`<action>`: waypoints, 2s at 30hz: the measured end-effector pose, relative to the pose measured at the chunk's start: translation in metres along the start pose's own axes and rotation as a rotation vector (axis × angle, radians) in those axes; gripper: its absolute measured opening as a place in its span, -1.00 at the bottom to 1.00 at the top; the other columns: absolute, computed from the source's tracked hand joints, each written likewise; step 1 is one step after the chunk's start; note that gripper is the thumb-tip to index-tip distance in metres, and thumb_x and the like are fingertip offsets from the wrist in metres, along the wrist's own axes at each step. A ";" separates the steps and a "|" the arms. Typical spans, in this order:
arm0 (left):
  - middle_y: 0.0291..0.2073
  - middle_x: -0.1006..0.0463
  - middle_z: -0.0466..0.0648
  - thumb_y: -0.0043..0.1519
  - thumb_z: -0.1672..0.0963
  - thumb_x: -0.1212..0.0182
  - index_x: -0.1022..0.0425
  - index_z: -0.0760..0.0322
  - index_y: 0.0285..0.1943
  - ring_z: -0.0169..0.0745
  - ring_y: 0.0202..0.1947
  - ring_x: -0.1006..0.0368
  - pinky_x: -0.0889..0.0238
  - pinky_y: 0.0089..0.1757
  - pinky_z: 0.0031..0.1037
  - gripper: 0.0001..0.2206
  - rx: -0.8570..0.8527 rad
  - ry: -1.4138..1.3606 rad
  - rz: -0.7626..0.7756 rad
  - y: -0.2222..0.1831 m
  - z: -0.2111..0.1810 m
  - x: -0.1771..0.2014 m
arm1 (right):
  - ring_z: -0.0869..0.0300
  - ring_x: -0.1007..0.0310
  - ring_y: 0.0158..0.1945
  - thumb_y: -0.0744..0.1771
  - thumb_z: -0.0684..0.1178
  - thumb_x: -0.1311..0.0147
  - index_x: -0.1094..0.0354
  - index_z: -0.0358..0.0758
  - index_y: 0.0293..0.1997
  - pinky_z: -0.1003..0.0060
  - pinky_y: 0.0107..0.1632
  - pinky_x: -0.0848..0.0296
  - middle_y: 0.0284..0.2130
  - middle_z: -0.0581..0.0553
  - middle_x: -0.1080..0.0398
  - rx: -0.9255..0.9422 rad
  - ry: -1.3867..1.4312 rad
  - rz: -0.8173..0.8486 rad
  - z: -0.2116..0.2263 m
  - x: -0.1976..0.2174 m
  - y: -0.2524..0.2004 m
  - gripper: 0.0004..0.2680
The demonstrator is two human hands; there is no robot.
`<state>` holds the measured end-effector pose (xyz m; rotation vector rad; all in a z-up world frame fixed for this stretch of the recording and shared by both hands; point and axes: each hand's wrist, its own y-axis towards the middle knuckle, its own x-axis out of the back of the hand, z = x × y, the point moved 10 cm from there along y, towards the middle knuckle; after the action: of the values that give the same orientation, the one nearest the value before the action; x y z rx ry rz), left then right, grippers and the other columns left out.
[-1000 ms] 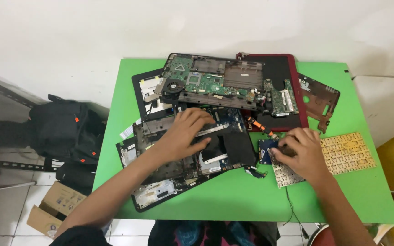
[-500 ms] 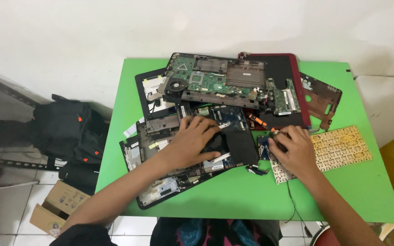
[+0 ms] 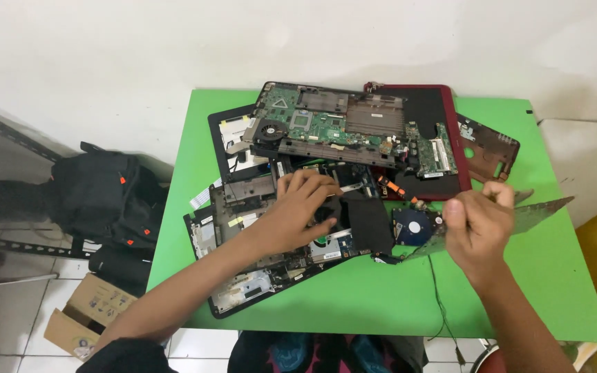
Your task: Disassembling laptop components, including removing the keyboard and unscrewing parts from the motherboard area.
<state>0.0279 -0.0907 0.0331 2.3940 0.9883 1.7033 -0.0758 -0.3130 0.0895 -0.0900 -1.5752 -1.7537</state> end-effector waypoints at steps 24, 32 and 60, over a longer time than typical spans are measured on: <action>0.22 -0.31 0.46 0.33 -0.09 -0.11 -0.05 0.54 0.44 0.52 0.23 -0.26 -0.07 0.14 0.24 -0.31 0.060 -0.331 0.058 0.015 -0.031 0.080 | 0.23 -0.09 -0.51 0.44 0.21 0.70 -0.04 -0.09 -0.38 0.14 0.14 -0.04 -0.59 0.04 -0.01 -0.018 1.894 0.137 0.056 -0.110 0.108 -0.63; -0.12 -0.53 0.45 0.36 -0.04 -0.07 -0.31 0.52 0.26 0.50 -0.12 -0.51 -0.35 -0.11 0.12 -0.49 0.218 -0.378 0.145 0.007 -0.004 0.063 | -0.02 -0.27 -0.04 0.44 0.24 0.49 -0.27 -0.27 -0.21 0.18 0.09 -0.19 -0.15 -0.33 -0.28 -0.594 1.852 0.135 -0.039 -0.186 0.042 -0.59; 0.14 -0.21 0.08 0.31 0.16 -0.16 -0.11 0.29 0.29 0.12 0.26 -0.10 0.07 0.23 -0.06 -0.59 0.025 -0.401 -0.744 -0.026 -0.004 0.118 | 0.02 -0.56 0.01 0.40 -0.21 0.07 -0.57 -0.32 -0.02 -0.01 0.19 -0.39 -0.17 -0.25 -0.62 -0.721 0.672 0.720 0.004 -0.117 0.056 -0.79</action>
<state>0.0351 -0.0110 0.1232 1.8764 1.5418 0.9148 0.0370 -0.2502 0.0759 -0.3306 -0.3110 -1.4421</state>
